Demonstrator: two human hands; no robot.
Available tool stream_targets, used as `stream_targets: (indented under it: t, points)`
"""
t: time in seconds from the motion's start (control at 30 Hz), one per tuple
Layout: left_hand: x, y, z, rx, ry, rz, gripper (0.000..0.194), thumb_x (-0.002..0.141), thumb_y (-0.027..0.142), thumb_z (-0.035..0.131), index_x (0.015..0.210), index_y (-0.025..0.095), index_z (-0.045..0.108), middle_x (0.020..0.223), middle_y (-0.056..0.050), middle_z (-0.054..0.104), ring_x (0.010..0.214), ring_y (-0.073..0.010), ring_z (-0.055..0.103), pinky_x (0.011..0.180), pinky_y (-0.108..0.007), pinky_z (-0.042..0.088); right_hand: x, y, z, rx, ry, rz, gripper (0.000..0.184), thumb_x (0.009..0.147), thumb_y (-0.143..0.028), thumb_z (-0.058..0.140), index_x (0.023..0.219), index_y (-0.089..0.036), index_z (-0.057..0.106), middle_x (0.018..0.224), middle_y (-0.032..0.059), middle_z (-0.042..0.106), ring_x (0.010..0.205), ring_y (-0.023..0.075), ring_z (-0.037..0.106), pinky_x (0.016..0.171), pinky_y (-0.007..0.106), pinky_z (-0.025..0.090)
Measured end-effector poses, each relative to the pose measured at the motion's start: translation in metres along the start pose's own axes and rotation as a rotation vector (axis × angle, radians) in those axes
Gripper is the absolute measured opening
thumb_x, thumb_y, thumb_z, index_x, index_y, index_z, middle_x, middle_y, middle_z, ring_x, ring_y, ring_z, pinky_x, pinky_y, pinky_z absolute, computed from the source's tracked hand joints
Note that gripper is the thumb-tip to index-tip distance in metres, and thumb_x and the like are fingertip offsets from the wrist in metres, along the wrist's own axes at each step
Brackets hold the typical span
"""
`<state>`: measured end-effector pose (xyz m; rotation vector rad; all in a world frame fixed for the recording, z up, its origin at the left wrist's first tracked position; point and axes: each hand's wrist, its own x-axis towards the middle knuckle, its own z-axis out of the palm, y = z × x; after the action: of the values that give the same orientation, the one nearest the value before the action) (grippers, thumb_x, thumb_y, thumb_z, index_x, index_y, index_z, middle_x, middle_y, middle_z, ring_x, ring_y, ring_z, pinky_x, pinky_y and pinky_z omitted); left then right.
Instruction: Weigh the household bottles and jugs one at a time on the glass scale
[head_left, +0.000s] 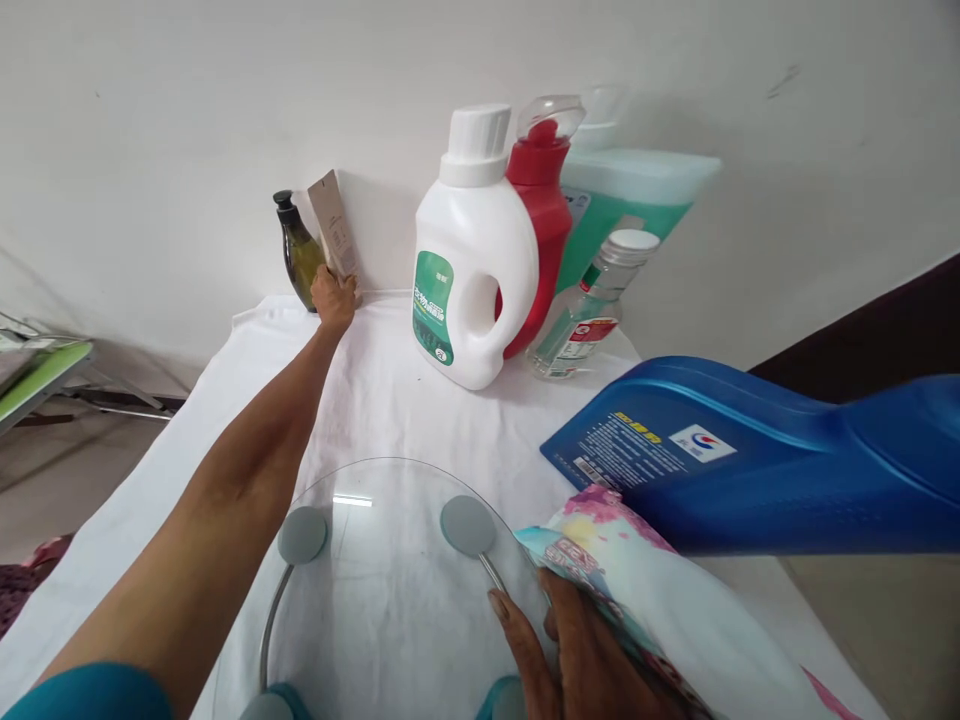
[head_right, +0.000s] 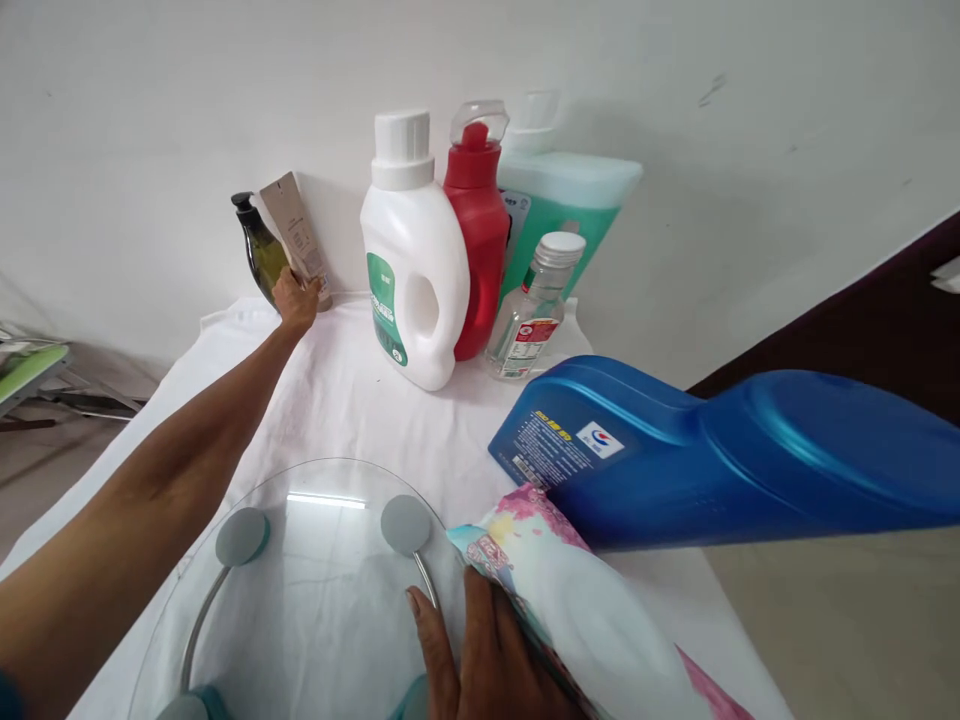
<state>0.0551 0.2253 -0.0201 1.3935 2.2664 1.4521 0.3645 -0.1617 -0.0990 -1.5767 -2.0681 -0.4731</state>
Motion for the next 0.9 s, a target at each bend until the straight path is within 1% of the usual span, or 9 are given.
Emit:
stream_targets:
  t: [0.13, 0.23, 0.33, 0.4, 0.5, 0.6, 0.7, 0.8, 0.9]
  points:
    - [-0.024, 0.015, -0.025, -0.075, 0.070, 0.071, 0.041, 0.087, 0.019, 0.080, 0.118, 0.021, 0.053, 0.146, -0.022, 0.057, 0.140, -0.0361, 0.055, 0.120, -0.052, 0.044, 0.021, -0.010, -0.014, 0.009, 0.023, 0.063, 0.052, 0.110, -0.059, 0.049, 0.110, -0.013, 0.073, 0.080, 0.0056, 0.079, 0.060, 0.0193, 0.072, 0.058, 0.031, 0.050]
    - [-0.063, 0.038, -0.047, -0.264, 0.103, 0.291, 0.036, 0.095, 0.024, 0.073, 0.124, 0.021, 0.051, 0.141, -0.018, 0.058, 0.130, -0.0293, 0.060, 0.111, -0.048, 0.051, 0.034, -0.020, -0.021, 0.006, 0.080, 0.099, 0.051, 0.112, -0.055, 0.045, 0.098, -0.014, 0.072, 0.070, 0.0037, 0.074, 0.051, 0.0175, 0.067, 0.052, 0.031, 0.044]
    - [-0.119, 0.072, -0.060, -0.431, -0.018, 0.539, 0.024, 0.105, 0.047, 0.064, 0.115, 0.026, 0.058, 0.122, -0.009, 0.068, 0.106, -0.0227, 0.068, 0.092, -0.039, 0.058, 0.038, -0.025, -0.022, 0.004, 0.098, 0.114, 0.054, 0.113, -0.055, 0.041, 0.092, -0.015, 0.070, 0.067, 0.0033, 0.072, 0.046, 0.0160, 0.063, 0.046, 0.031, 0.037]
    - [-0.155, 0.095, -0.062, -0.497, -0.228, 0.665, 0.029, 0.106, 0.051, 0.061, 0.115, 0.024, 0.061, 0.121, -0.011, 0.070, 0.109, -0.0237, 0.069, 0.093, -0.038, 0.058, 0.037, -0.026, -0.022, 0.007, 0.090, 0.124, 0.056, 0.114, -0.056, 0.038, 0.091, -0.015, 0.069, 0.066, 0.0031, 0.071, 0.045, 0.0155, 0.062, 0.046, 0.030, 0.034]
    - [-0.193, 0.124, -0.055, -0.498, -0.418, 0.574, 0.045, 0.102, 0.055, 0.067, 0.129, 0.021, 0.056, 0.131, -0.017, 0.068, 0.123, -0.0296, 0.067, 0.103, -0.043, 0.056, 0.036, -0.027, -0.022, 0.006, 0.056, 0.149, 0.059, 0.114, -0.058, 0.033, 0.091, -0.016, 0.069, 0.066, 0.0043, 0.072, 0.048, 0.0168, 0.065, 0.048, 0.030, 0.034]
    - [-0.208, 0.141, -0.047, -0.530, -0.424, 0.341, 0.053, 0.100, 0.053, 0.071, 0.135, 0.020, 0.050, 0.137, -0.019, 0.064, 0.131, -0.0315, 0.065, 0.109, -0.042, 0.053, 0.034, -0.029, -0.022, 0.013, 0.005, 0.171, 0.061, 0.114, -0.058, 0.030, 0.089, -0.017, 0.067, 0.067, 0.0056, 0.072, 0.049, 0.0175, 0.066, 0.048, 0.030, 0.031]
    - [-0.213, 0.149, -0.040, -0.521, -0.413, 0.139, 0.045, 0.103, 0.049, 0.068, 0.131, 0.018, 0.049, 0.133, -0.019, 0.066, 0.126, -0.0304, 0.068, 0.108, -0.041, 0.053, 0.034, -0.030, -0.021, 0.020, -0.040, 0.198, 0.060, 0.114, -0.059, 0.030, 0.088, -0.018, 0.065, 0.069, 0.0067, 0.072, 0.050, 0.0182, 0.066, 0.049, 0.030, 0.029]
    - [-0.213, 0.153, -0.035, -0.438, -0.457, 0.092, 0.033, 0.107, 0.046, 0.063, 0.121, 0.017, 0.056, 0.129, -0.020, 0.069, 0.128, -0.0322, 0.068, 0.110, -0.043, 0.051, 0.033, -0.030, -0.020, 0.023, -0.079, 0.217, 0.057, 0.113, -0.060, 0.034, 0.088, -0.018, 0.065, 0.071, 0.0070, 0.073, 0.052, 0.0187, 0.068, 0.049, 0.031, 0.027]
    - [-0.210, 0.151, -0.033, -0.448, -0.434, 0.143, 0.030, 0.110, 0.048, 0.057, 0.112, 0.019, 0.061, 0.124, -0.016, 0.073, 0.125, -0.0312, 0.068, 0.111, -0.043, 0.049, 0.033, -0.031, -0.021, 0.017, -0.085, 0.222, 0.057, 0.113, -0.060, 0.036, 0.088, -0.018, 0.065, 0.070, 0.0073, 0.073, 0.054, 0.0200, 0.069, 0.050, 0.031, 0.027]
